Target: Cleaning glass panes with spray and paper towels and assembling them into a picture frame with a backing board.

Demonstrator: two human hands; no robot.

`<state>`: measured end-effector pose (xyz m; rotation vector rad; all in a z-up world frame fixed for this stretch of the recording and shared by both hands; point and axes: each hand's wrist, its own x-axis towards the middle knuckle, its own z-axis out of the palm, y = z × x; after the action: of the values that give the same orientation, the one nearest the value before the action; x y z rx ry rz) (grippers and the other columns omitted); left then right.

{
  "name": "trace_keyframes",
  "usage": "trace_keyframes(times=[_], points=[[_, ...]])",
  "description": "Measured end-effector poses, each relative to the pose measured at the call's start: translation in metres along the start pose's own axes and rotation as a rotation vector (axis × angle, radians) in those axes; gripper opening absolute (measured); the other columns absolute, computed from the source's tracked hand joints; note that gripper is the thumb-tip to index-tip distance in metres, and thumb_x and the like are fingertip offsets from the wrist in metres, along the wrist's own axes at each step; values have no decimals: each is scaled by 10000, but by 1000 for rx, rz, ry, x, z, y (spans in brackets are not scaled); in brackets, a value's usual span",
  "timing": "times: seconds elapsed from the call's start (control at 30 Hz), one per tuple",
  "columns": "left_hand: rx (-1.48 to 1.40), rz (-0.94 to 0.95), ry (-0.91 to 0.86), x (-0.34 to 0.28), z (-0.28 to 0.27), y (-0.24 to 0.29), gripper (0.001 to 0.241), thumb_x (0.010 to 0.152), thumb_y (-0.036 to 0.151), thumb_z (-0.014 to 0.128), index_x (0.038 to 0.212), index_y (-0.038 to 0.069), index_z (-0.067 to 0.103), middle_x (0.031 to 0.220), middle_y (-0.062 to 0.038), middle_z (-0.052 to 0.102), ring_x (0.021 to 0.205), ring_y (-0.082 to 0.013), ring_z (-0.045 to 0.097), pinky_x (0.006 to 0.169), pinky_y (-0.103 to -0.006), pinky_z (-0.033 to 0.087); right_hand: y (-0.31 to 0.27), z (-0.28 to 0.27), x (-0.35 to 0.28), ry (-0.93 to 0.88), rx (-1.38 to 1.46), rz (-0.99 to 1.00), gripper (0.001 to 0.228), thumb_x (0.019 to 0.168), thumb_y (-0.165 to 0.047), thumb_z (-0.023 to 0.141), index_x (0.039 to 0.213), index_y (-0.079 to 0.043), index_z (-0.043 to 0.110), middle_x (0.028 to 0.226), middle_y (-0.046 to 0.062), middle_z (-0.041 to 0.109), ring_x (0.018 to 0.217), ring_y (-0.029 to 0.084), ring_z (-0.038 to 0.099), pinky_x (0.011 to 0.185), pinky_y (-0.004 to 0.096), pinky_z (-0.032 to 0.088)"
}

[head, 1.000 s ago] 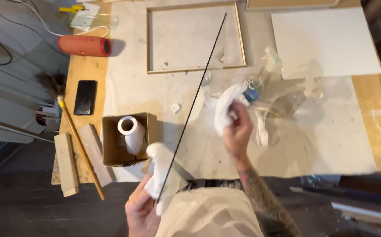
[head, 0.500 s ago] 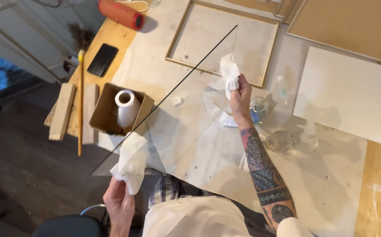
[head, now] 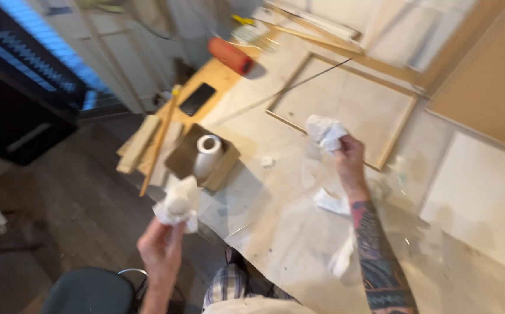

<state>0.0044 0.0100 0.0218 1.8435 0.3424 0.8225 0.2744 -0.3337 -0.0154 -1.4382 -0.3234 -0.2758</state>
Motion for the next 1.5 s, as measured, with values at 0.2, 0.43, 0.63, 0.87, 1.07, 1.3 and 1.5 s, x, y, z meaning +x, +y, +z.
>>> trace_keyframes(times=[0.2, 0.43, 0.63, 0.87, 1.07, 1.3, 1.5], points=[[-214, 9, 104, 60, -55, 58, 409, 888, 5, 723, 1287, -61, 662, 1156, -147, 735, 1009, -198, 708, 875, -326, 626, -47, 51, 51, -153, 94, -101, 105, 969, -142, 686, 893, -72, 701, 979, 23, 710, 1023, 130, 657, 1009, 296, 545], [-166, 16, 224, 61, -93, 109, 325, 881, 26, 749, 1197, -43, 721, 1052, -141, 772, 966, -167, 715, 884, -342, 609, -111, 115, 62, -183, 108, 37, 167, 999, -121, 713, 1148, -46, 719, 976, 28, 685, 968, 94, 635, 933, 300, 592], [-172, 1, 261, 54, -109, 131, 421, 870, 72, 737, 1270, -42, 676, 1162, -156, 756, 1022, -226, 750, 879, -332, 648, -122, 137, 74, -248, 112, 54, 224, 953, -202, 730, 1139, -76, 735, 1058, -8, 718, 1054, 97, 646, 958, 299, 585], [-243, -63, 314, 42, -133, 123, 433, 860, -29, 704, 1288, -56, 648, 1204, -190, 731, 1022, -263, 737, 886, -368, 642, -165, 152, 63, -279, 190, 86, 327, 920, -120, 708, 1226, -8, 692, 1159, 102, 732, 1117, 198, 696, 1032, 343, 607], [-130, -57, 495, 20, -177, 98, 341, 895, 19, 738, 1228, -36, 695, 1071, -119, 737, 920, -161, 698, 821, -299, 605, -177, 179, 41, -389, 168, 51, 401, 872, -181, 741, 1240, -23, 718, 1144, 60, 743, 1051, 152, 672, 862, 288, 618], [-48, -114, 563, 4, -195, 88, 202, 926, 31, 754, 1114, -24, 707, 1002, -76, 715, 871, -139, 657, 756, -328, 589, -170, 182, 28, -412, 145, -13, 241, 892, -181, 750, 1079, -31, 767, 912, -1, 655, 894, 79, 592, 753, 242, 549], [-51, -144, 541, 13, -171, 106, 283, 908, 13, 750, 1181, -43, 703, 1016, -111, 720, 907, -162, 676, 808, -321, 596, -178, 163, 36, -380, 136, 80, 388, 862, -160, 763, 1236, -64, 729, 1049, 67, 750, 995, 157, 676, 836, 323, 648]])
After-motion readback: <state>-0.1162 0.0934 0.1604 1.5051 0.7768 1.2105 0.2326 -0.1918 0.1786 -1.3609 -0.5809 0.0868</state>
